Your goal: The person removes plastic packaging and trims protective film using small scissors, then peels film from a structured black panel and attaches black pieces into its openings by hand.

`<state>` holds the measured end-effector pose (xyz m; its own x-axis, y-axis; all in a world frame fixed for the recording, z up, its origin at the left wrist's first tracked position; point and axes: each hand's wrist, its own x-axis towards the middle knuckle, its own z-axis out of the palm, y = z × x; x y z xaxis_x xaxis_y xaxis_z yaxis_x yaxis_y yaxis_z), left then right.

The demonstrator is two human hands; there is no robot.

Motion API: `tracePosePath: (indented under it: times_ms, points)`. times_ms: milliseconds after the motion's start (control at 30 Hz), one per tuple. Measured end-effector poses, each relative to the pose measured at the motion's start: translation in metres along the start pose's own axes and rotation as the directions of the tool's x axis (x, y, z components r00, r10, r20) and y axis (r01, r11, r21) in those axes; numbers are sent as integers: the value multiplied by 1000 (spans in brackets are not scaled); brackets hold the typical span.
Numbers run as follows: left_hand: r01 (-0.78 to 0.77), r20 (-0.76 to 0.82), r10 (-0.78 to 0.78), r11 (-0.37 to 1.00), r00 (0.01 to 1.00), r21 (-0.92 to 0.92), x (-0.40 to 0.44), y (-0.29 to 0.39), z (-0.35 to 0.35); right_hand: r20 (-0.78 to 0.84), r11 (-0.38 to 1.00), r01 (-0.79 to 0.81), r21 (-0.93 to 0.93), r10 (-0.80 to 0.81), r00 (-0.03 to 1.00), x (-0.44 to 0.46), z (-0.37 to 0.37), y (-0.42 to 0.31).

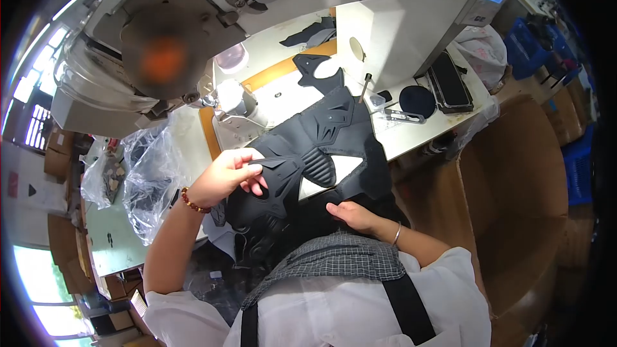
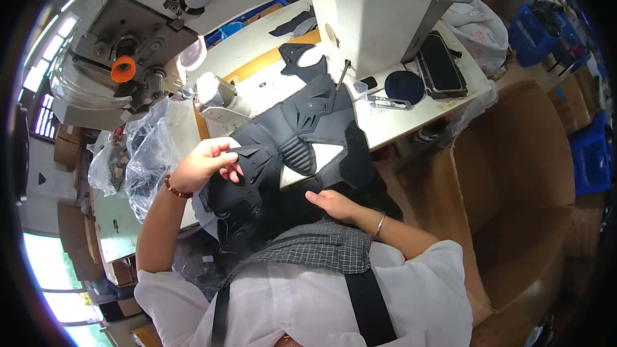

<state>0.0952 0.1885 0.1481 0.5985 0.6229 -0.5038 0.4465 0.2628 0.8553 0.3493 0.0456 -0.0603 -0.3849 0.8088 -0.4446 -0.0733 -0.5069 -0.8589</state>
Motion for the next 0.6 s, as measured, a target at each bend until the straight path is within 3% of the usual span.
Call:
tracePosePath:
  times_ms: [200, 300, 400, 600]
  points:
    - [-3, 114, 7, 999, 993, -32, 34, -6, 18, 154, 981, -58, 184, 29, 988, 9, -5, 9]
    - [31, 176, -45, 996, 983, 81, 53, -3, 33, 169, 944, -120, 308, 70, 983, -3, -2, -11]
    - [-7, 229, -36, 983, 973, 184, 68, -8, 50, 97, 858, -14, 513, -41, 994, -15, 13, -34]
    - [-48, 143, -11, 915, 990, 402, 67, -12, 77, 201, 873, 14, 488, -127, 971, 1, 2, -1]
